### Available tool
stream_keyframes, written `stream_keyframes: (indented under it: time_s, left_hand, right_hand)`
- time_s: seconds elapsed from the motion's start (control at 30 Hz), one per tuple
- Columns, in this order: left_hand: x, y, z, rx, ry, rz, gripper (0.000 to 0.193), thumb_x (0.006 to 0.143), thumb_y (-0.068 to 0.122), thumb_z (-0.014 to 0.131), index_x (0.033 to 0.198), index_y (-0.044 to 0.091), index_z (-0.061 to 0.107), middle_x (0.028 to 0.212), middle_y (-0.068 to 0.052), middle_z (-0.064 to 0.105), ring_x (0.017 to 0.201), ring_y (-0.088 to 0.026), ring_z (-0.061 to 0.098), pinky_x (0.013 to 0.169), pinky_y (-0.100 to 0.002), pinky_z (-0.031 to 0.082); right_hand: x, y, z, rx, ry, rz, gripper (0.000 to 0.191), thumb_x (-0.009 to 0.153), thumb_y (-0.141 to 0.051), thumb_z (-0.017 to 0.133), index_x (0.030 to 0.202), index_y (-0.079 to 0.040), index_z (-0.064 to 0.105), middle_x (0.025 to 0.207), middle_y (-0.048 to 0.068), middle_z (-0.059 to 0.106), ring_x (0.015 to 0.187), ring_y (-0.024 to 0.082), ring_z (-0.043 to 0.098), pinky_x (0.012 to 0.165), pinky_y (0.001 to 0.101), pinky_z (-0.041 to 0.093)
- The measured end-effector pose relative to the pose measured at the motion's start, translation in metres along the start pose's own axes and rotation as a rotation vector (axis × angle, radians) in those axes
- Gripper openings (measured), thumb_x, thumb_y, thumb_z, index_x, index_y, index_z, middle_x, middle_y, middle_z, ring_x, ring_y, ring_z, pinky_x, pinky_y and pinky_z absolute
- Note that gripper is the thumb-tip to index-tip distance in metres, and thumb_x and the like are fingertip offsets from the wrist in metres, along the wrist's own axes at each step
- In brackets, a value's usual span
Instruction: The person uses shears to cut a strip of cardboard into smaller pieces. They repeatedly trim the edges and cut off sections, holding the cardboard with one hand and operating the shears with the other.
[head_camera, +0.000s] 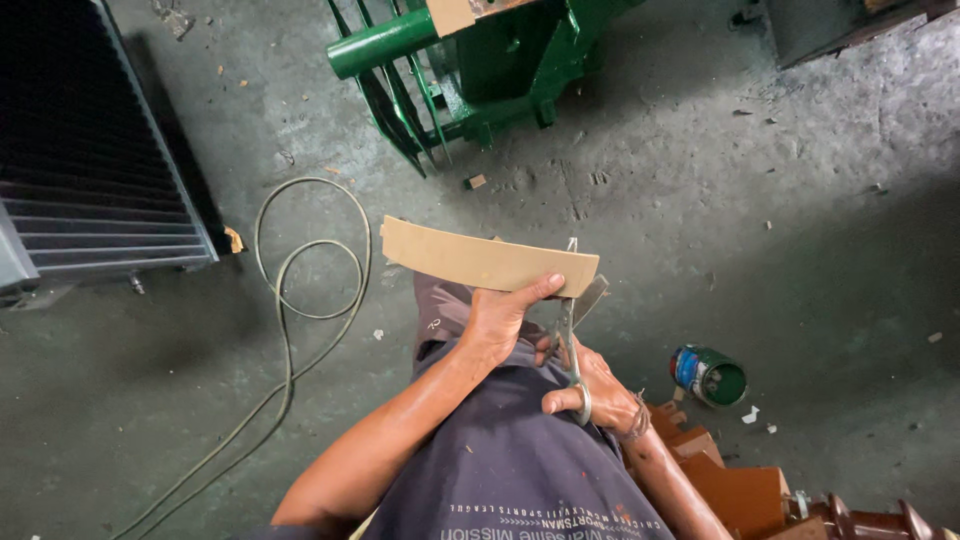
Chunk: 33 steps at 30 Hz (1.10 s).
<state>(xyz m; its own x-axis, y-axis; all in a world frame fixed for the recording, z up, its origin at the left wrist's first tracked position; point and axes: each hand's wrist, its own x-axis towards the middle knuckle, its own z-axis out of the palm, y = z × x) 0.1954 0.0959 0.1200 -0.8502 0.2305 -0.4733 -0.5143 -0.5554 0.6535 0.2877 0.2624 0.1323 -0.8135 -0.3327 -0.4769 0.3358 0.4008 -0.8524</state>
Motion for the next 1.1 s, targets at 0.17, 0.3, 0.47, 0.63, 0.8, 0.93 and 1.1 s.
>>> stream_keyframes:
  time_s: [0.17,0.3,0.47,0.63,0.8,0.93,1.1]
  left_hand:
    - [0.0,-0.006,-0.001,0.069,0.003,-0.094,0.024,0.081,0.007,0.084,0.102,0.0,0.075,0.098,-0.007,0.076,0.092,-0.016,0.069,0.079,-0.03,0.054]
    - [0.002,-0.011,0.001,0.061,-0.039,-0.044,0.022,0.083,0.006,0.084,0.1,-0.001,0.074,0.093,-0.007,0.074,0.085,-0.016,0.069,0.076,-0.03,0.055]
    - [0.01,-0.017,0.0,0.068,0.009,-0.113,0.021,0.081,0.006,0.083,0.099,-0.001,0.074,0.092,-0.008,0.075,0.081,-0.015,0.072,0.073,-0.03,0.059]
    - [0.019,-0.017,0.0,0.016,-0.002,-0.111,0.017,0.086,0.001,0.079,0.1,-0.006,0.074,0.094,-0.011,0.075,0.081,-0.018,0.072,0.071,-0.032,0.06]
    - [0.02,-0.014,-0.004,-0.035,-0.013,-0.129,0.016,0.088,0.0,0.076,0.102,-0.006,0.072,0.095,-0.012,0.075,0.081,-0.021,0.074,0.07,-0.032,0.063]
    - [0.016,-0.011,-0.008,-0.026,-0.025,-0.143,0.017,0.089,0.0,0.077,0.103,-0.006,0.072,0.095,-0.014,0.075,0.082,-0.022,0.074,0.072,-0.031,0.063]
    - [0.018,-0.009,-0.008,-0.076,-0.049,-0.102,0.018,0.087,0.003,0.077,0.103,-0.004,0.072,0.096,-0.012,0.075,0.083,-0.022,0.075,0.072,-0.034,0.064]
  right_hand:
    - [0.0,-0.002,-0.002,0.049,0.007,-0.06,0.108,0.058,-0.085,0.073,0.127,-0.005,0.056,0.113,0.009,0.067,0.114,0.028,0.062,0.101,0.0438,0.046]
    - [-0.001,-0.01,-0.002,0.108,0.1,-0.06,0.097,0.063,-0.081,0.073,0.121,-0.003,0.062,0.11,0.011,0.071,0.108,0.027,0.066,0.098,0.0421,0.049]
    - [-0.002,-0.027,0.001,0.078,0.216,0.064,0.06,0.071,-0.055,0.075,0.099,-0.002,0.071,0.094,0.011,0.077,0.091,0.023,0.074,0.087,0.038,0.055]
    - [0.001,-0.041,0.002,-0.045,0.283,0.239,0.043,0.068,-0.04,0.081,0.082,0.0,0.071,0.076,0.011,0.075,0.074,0.023,0.072,0.077,0.0376,0.056]
    - [0.006,-0.046,-0.004,0.084,0.242,0.116,0.045,0.07,-0.042,0.079,0.088,-0.002,0.069,0.081,0.009,0.072,0.078,0.02,0.067,0.076,0.0367,0.053]
    - [0.01,-0.048,-0.005,0.086,0.24,0.072,0.045,0.075,-0.046,0.076,0.086,-0.003,0.069,0.08,0.009,0.072,0.078,0.018,0.067,0.076,0.0352,0.053]
    - [0.011,-0.048,0.001,-0.048,0.266,0.206,0.047,0.069,-0.044,0.082,0.079,0.0,0.07,0.066,0.012,0.07,0.062,0.02,0.066,0.063,0.0375,0.052]
